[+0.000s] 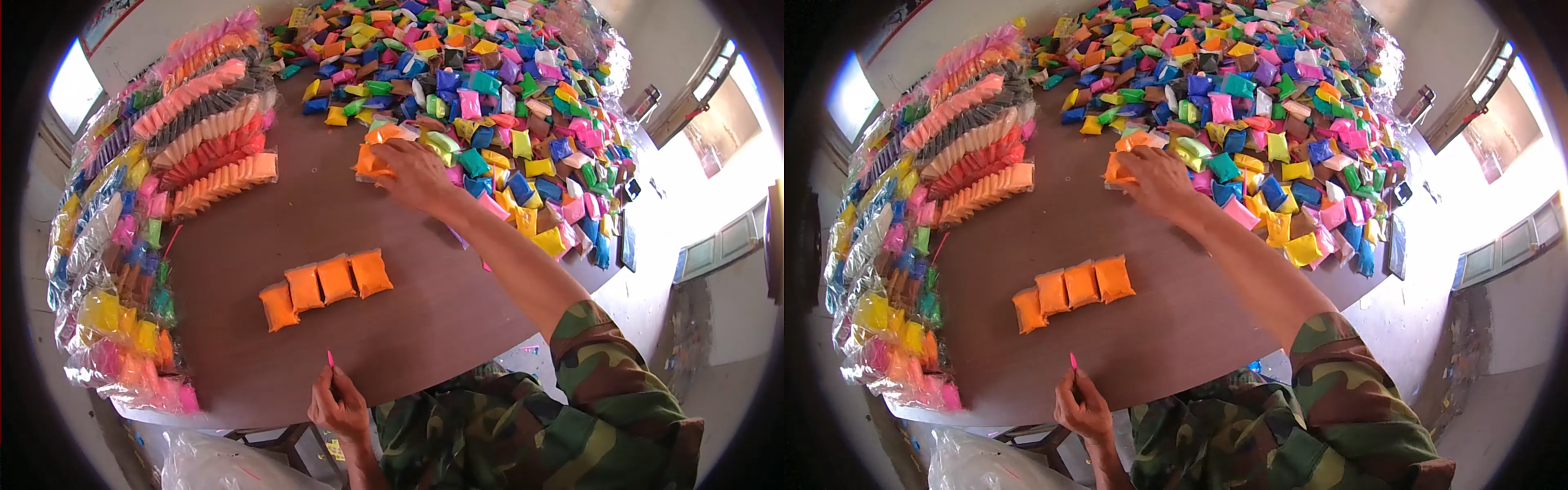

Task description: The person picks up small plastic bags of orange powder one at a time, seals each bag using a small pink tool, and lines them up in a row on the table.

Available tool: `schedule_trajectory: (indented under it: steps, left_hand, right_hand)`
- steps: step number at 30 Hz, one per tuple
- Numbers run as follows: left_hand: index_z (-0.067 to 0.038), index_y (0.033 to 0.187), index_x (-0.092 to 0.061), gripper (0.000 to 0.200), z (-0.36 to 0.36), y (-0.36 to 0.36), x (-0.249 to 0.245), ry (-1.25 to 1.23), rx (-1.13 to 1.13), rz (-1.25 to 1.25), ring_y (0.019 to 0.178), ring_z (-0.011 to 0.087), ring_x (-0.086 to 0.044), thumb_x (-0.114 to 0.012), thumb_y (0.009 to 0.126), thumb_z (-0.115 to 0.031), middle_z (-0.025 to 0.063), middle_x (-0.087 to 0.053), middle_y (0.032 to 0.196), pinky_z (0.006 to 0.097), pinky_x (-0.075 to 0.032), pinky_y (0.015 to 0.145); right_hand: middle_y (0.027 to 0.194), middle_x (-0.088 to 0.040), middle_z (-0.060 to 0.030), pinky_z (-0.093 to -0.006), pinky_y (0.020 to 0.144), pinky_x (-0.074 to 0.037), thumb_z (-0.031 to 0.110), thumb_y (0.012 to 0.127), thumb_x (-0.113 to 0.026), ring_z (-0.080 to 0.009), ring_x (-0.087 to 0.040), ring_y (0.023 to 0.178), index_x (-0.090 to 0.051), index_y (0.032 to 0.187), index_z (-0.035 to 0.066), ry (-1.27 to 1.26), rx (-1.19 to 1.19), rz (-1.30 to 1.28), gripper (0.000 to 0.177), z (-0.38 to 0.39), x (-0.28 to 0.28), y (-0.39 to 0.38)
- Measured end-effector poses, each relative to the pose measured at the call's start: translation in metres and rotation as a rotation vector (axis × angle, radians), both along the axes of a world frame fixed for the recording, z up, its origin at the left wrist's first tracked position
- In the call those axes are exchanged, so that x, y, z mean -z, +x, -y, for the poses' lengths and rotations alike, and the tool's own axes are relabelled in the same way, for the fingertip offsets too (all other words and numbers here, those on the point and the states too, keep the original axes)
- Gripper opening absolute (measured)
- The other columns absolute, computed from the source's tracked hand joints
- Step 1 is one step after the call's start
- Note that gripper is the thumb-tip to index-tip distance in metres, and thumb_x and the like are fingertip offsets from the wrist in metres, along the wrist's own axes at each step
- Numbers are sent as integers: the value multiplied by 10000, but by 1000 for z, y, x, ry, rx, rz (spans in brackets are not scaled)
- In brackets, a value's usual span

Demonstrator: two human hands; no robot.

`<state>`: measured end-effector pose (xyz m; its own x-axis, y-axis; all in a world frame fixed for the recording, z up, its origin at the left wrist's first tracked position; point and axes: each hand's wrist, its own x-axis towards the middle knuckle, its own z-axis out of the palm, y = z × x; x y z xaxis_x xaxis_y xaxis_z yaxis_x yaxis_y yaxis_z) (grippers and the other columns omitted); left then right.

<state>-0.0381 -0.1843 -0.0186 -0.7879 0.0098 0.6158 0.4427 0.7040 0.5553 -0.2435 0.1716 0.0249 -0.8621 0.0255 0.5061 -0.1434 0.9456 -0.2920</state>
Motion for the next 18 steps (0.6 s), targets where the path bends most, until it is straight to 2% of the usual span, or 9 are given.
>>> schedule_trajectory:
  steps: [2,5,8,11,15,18]
  left_hand:
    - [28,1057,-747,84,1,3,-1,-13,-1,21,641,286,-716,-760,1037,-53,157,-752,848,395,-536,574]
    - [27,1052,-745,82,1,3,-1,-18,-7,30,646,286,-715,-760,1037,-52,157,-751,847,388,-542,586]
    - [20,1052,-744,77,-1,2,0,-2,-3,0,659,286,-718,-757,1041,-55,152,-752,848,380,-547,600]
    - [11,1061,-747,79,-2,1,1,26,1,-26,677,287,-724,-756,1044,-66,150,-754,853,382,-554,615]
    - [22,1072,-741,71,1,-2,8,30,16,-49,692,358,-741,-752,1026,-30,181,-758,855,424,-575,612]
    - [-1,1081,-748,70,-2,-1,4,28,0,-37,692,346,-741,-752,1025,-43,162,-758,846,417,-577,622]
  right_hand:
    - [1209,-765,-135,-494,949,-561,203,911,-798,-350,-742,1091,-700,1368,106,-168,-66,-34,478,-18,0,4]
    - [1085,-785,-165,-419,871,-615,161,972,-757,-345,-784,1016,-712,1341,70,-311,39,-5,383,-25,-19,25]
    - [1069,-790,-163,-427,895,-615,158,977,-771,-349,-781,1008,-703,1348,60,-364,48,8,389,-26,-33,60]
    - [1088,-780,-169,-448,853,-609,131,955,-774,-369,-773,966,-718,1309,75,-460,56,-131,363,-16,-42,108]
    - [1214,-764,-131,-453,930,-615,106,950,-791,-362,-759,1078,-715,1297,89,-378,-86,-66,356,2,-28,188]
    - [1292,-749,-90,-477,1009,-597,87,929,-810,-343,-738,1161,-710,1271,107,-248,-213,37,357,15,-8,242]
